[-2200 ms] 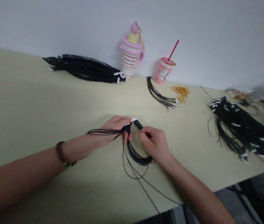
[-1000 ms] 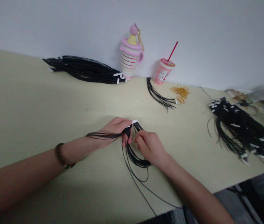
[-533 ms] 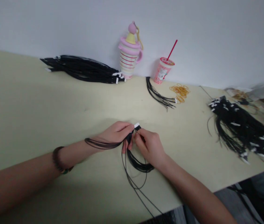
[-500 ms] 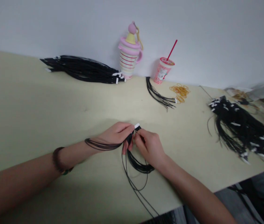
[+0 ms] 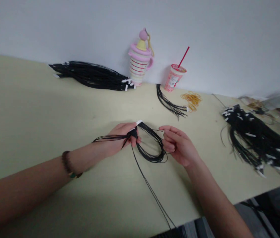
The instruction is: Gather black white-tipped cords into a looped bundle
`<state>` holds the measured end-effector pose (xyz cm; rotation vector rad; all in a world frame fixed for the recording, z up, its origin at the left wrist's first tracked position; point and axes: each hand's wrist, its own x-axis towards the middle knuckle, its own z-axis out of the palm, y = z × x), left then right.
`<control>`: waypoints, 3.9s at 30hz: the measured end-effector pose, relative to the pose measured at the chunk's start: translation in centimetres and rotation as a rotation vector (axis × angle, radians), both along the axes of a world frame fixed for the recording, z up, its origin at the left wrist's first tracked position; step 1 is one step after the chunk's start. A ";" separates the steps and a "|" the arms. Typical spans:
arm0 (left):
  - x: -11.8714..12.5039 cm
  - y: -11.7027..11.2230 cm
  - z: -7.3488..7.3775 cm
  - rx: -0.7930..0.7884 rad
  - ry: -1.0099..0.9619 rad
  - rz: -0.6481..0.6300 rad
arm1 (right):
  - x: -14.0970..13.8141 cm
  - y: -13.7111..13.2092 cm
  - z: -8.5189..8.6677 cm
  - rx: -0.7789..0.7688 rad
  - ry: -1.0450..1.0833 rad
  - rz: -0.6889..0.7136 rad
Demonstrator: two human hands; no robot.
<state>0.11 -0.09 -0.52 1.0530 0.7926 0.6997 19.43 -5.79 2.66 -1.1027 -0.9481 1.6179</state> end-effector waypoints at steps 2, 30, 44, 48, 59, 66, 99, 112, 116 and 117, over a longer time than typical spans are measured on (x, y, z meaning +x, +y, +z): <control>-0.1 0.1 -0.2 -0.032 -0.053 0.018 | 0.9 0.2 0.3 -0.028 0.125 0.036; 0.0 0.1 -0.3 -0.100 -0.083 0.054 | -3.8 -2.7 -1.0 0.597 -0.953 0.229; -0.2 -0.1 0.2 -0.174 -0.153 0.030 | -2.9 -2.1 -0.4 0.349 -0.557 0.323; -0.1 -0.1 0.4 -0.168 -0.128 0.030 | -2.8 -2.1 0.0 0.149 -0.325 0.429; -0.1 0.2 -0.5 -0.089 -0.080 0.033 | 5.9 -1.2 3.6 0.606 0.056 -0.238; -0.1 0.2 -0.2 -0.088 -0.071 0.022 | 7.0 -0.6 3.8 0.615 0.216 -0.529; -0.1 -0.6 1.7 -0.024 0.131 -0.251 | -3.4 -1.4 -2.0 0.479 -0.993 0.060; -0.1 -0.5 1.3 -0.009 0.110 -0.260 | -3.5 -1.4 -2.3 0.501 -0.998 0.080; 0.0 -0.3 0.9 -0.013 0.101 -0.266 | -3.6 -1.4 -2.3 0.520 -0.972 0.033; 0.1 -0.2 0.9 -0.014 0.099 -0.266 | -3.6 -1.4 -2.3 0.532 -0.963 0.014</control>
